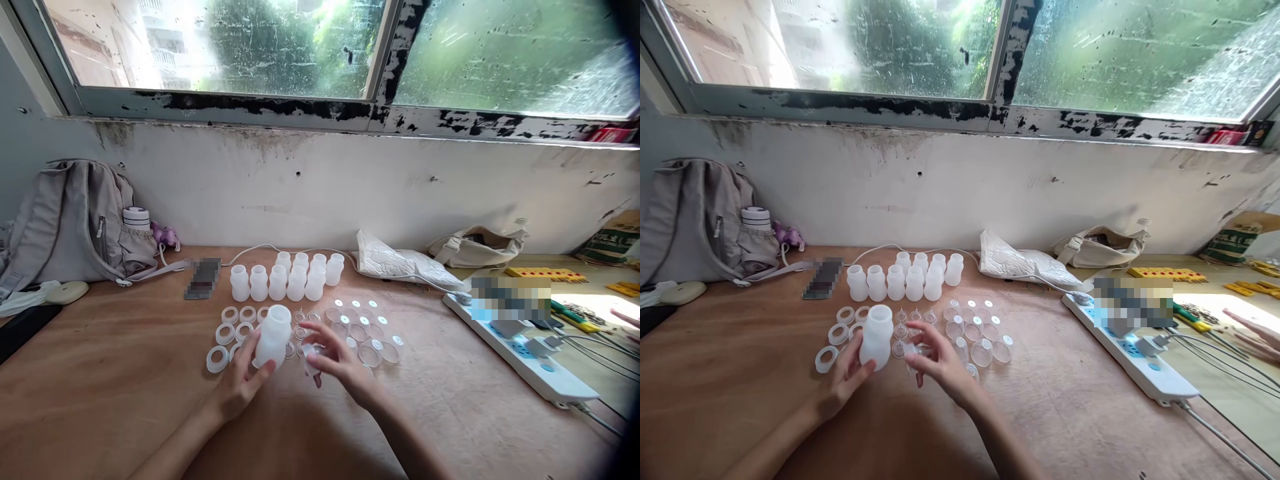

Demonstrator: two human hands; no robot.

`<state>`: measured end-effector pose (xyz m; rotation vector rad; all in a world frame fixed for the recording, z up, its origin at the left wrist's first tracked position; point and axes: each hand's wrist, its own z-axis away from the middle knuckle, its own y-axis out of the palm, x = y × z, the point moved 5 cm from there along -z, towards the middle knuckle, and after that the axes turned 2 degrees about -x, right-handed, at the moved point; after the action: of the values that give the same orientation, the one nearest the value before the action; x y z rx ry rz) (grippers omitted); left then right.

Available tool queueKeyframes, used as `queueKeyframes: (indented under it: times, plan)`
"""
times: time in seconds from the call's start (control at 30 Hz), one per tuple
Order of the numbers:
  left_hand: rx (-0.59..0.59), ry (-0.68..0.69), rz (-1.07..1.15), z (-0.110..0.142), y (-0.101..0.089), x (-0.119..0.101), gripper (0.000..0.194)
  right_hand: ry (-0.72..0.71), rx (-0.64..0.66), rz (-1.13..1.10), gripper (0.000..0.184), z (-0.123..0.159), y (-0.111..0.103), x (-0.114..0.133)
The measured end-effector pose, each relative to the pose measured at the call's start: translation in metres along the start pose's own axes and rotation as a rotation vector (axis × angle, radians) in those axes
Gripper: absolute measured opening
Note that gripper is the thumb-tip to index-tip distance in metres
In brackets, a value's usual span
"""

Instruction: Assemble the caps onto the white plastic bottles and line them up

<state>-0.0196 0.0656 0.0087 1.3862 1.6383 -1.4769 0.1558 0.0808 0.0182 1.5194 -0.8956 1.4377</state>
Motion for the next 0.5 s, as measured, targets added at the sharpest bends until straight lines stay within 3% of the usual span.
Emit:
queueKeyframes:
  times: [0.13, 0.37, 0.5]
  plan:
    - [0.071, 0.126, -0.177, 0.001, 0.011, -0.010, 0.044, 0.022, 0.084, 0.144, 0.035, 0.002, 0.011, -0.002]
    - [0.021, 0.171, -0.518, 0.000, 0.017, 0.008, 0.050, -0.062, -0.145, 0.221, 0.030, 0.000, -0.008, 0.009]
    - [-0.034, 0.287, -0.556, 0.002, 0.010, -0.001, 0.073, -0.085, -0.220, 0.180, 0.030, 0.000, -0.013, 0.009]
